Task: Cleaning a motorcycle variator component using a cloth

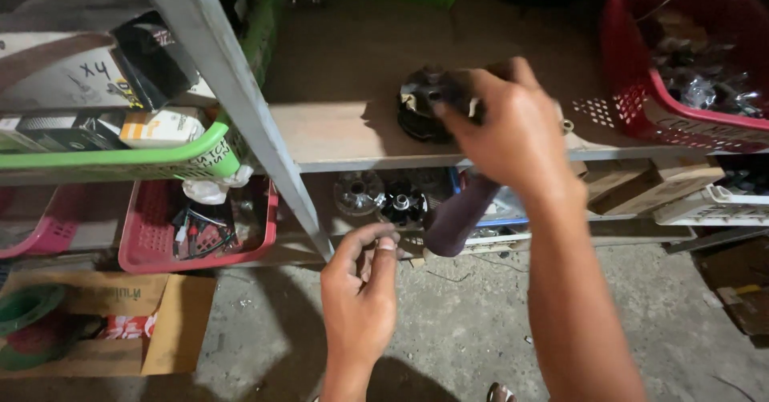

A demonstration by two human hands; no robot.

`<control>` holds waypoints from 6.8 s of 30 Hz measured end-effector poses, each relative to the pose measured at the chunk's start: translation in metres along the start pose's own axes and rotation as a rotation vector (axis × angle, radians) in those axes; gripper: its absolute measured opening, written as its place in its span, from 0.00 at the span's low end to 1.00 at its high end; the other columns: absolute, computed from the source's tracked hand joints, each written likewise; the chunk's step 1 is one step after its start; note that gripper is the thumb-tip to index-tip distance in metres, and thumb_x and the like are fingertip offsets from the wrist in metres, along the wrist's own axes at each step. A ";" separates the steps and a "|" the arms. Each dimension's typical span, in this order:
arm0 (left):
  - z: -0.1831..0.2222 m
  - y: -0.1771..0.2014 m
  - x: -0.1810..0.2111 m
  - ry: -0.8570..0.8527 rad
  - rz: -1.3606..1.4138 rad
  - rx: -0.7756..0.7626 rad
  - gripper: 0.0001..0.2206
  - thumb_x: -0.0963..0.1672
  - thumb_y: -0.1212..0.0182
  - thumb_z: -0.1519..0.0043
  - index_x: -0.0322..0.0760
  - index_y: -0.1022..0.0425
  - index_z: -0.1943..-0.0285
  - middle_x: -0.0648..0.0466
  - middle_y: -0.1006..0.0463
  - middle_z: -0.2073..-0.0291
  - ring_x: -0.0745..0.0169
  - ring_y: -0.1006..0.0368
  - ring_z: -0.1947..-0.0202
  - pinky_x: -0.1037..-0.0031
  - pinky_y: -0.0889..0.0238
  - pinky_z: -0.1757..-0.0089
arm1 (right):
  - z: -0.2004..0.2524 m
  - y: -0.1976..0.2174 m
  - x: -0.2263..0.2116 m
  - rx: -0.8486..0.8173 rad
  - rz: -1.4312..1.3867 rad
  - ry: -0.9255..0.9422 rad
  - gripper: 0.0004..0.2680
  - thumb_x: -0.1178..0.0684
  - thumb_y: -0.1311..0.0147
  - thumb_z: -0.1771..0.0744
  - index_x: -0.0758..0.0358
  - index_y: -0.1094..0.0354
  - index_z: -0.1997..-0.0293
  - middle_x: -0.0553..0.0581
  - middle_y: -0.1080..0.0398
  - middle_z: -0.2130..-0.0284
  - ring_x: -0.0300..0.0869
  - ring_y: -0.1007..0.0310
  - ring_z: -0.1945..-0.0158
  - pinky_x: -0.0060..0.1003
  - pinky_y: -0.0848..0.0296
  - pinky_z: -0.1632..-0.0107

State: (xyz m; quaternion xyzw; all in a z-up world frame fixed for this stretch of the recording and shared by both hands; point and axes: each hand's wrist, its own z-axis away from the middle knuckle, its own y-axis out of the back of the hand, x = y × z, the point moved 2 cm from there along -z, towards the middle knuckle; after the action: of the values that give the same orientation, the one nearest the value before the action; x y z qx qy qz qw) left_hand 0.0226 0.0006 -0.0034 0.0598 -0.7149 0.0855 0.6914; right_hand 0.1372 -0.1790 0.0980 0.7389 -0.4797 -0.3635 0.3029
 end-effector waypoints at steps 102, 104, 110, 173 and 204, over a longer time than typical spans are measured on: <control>-0.012 0.027 -0.005 0.028 -0.357 0.144 0.10 0.43 0.40 0.38 0.31 0.23 0.53 0.51 0.15 0.70 0.65 0.19 0.73 0.75 0.29 0.69 | 0.025 -0.028 -0.010 0.263 -0.055 0.171 0.09 0.56 0.34 0.34 0.65 0.21 0.51 0.64 0.29 0.53 0.58 0.36 0.49 0.49 0.30 0.50; -0.012 0.027 -0.008 0.014 -0.329 0.128 0.09 0.42 0.40 0.39 0.31 0.23 0.53 0.51 0.15 0.70 0.65 0.21 0.73 0.75 0.30 0.69 | 0.024 -0.029 -0.011 0.261 -0.085 0.185 0.07 0.58 0.34 0.34 0.66 0.20 0.53 0.62 0.27 0.56 0.57 0.35 0.53 0.47 0.30 0.51; -0.017 0.032 -0.005 0.045 -0.315 0.168 0.11 0.41 0.41 0.38 0.29 0.25 0.48 0.47 0.17 0.69 0.62 0.23 0.76 0.75 0.31 0.73 | 0.021 -0.028 -0.010 0.216 -0.106 0.188 0.06 0.59 0.36 0.34 0.67 0.20 0.55 0.61 0.27 0.61 0.54 0.35 0.61 0.46 0.33 0.54; 0.000 -0.010 -0.029 0.583 0.935 0.088 0.21 0.54 0.57 0.31 0.38 0.26 0.44 0.49 0.23 0.60 0.55 0.32 0.70 0.63 0.47 0.79 | 0.180 -0.056 -0.022 -0.347 -1.986 -0.669 0.14 0.61 0.52 0.34 0.78 0.35 0.42 0.67 0.28 0.57 0.48 0.31 0.58 0.42 0.30 0.58; -0.005 -0.011 -0.015 0.434 1.371 -0.042 0.24 0.53 0.56 0.31 0.28 0.26 0.41 0.44 0.21 0.50 0.51 0.25 0.52 0.59 0.33 0.50 | 0.016 -0.028 -0.015 0.094 -0.164 0.049 0.07 0.56 0.37 0.36 0.66 0.21 0.57 0.63 0.26 0.57 0.54 0.32 0.57 0.47 0.39 0.44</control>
State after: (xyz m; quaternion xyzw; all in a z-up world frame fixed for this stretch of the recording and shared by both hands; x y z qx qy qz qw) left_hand 0.0301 -0.0095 -0.0180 -0.4339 -0.4396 0.4966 0.6098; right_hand 0.1334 -0.1567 0.0704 0.7978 -0.4266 -0.3460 0.2485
